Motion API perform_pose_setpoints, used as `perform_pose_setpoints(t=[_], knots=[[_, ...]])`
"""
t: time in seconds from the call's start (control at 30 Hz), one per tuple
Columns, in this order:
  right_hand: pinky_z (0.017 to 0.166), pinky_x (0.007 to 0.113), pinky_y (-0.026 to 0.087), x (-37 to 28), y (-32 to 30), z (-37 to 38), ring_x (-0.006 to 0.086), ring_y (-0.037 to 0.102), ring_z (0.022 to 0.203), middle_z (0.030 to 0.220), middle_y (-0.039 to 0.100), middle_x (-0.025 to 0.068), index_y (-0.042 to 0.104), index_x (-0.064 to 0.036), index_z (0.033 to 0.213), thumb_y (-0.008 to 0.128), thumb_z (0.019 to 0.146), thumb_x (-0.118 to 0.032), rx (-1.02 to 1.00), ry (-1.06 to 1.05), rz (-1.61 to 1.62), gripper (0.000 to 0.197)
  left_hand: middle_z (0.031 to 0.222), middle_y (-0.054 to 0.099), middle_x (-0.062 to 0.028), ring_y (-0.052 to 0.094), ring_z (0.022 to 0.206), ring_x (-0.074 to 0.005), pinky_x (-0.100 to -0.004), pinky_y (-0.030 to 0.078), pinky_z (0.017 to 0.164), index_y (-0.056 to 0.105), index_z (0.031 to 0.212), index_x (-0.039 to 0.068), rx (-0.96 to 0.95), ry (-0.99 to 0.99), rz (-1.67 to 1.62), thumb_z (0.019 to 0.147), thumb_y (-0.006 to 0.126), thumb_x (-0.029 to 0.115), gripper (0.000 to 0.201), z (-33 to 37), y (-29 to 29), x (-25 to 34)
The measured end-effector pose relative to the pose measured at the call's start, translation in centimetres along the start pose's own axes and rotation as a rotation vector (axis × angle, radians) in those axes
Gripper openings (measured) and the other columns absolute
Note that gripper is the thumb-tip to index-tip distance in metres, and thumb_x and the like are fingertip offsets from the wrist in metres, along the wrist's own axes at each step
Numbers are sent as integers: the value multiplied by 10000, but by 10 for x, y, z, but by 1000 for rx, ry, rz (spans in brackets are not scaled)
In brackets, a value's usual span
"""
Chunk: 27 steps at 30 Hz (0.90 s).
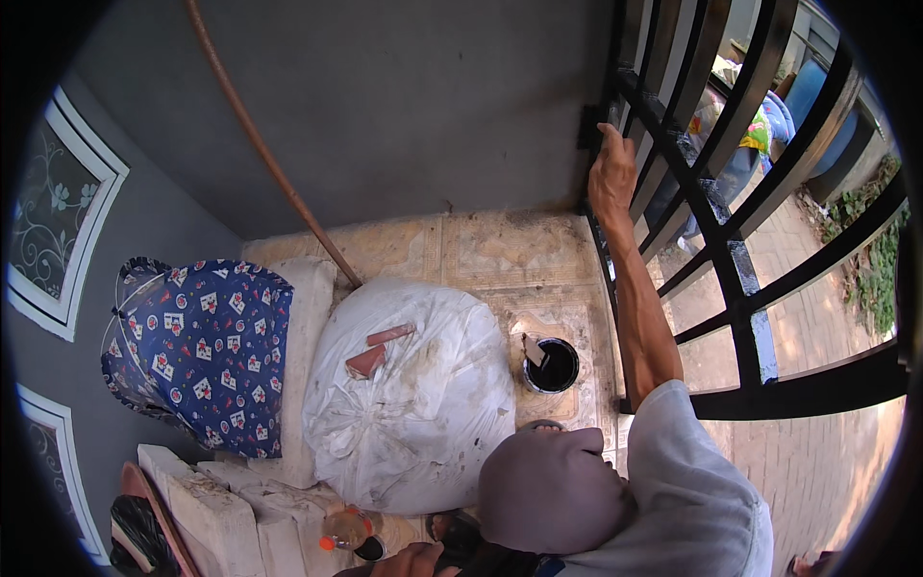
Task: The person uses a brush to apply black paint to the metal bars and frame of a gate.
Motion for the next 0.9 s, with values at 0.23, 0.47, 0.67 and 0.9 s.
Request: perform_pose_setpoints(t=[0.23,0.47,0.67,0.9], knots=[[831,444,501,-25,1,5,362,642,953,1004,613,190,650,-81,1220,501,955,18,-46,17,81,320,1160,636,-163,612,1037,-356,-433,482,877,611,1197,32,4,-65,-67,905,654,214,347,-8,0,-9],[584,185,395,-100,-46,-58,12,553,718,879,654,-17,622,-93,1329,565,1035,-252,-241,321,745,339,1162,628,-140,610,1083,-305,-414,455,937,603,1186,25,-83,-40,-13,961,588,256,322,-16,5,-17],[601,196,451,-185,-62,-52,56,613,682,815,700,27,665,-64,1185,595,1019,-246,-400,345,1133,256,1004,597,-65,599,876,-211,-360,452,843,598,1136,32,109,87,-30,1004,565,298,298,-16,6,-19],[534,208,457,-324,-85,-21,70,602,577,676,668,37,704,-31,1076,613,1011,-302,-736,116,1241,293,1002,570,-76,587,906,-228,-364,455,867,563,1137,31,70,171,-86,1028,528,291,284,-14,8,-23]])
Point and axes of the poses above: each hand's wrist, its own z-axis towards the middle knuckle, its own y-axis out of the palm, x = y × z, the point moved 3 cm from there along z, towards the middle knuckle
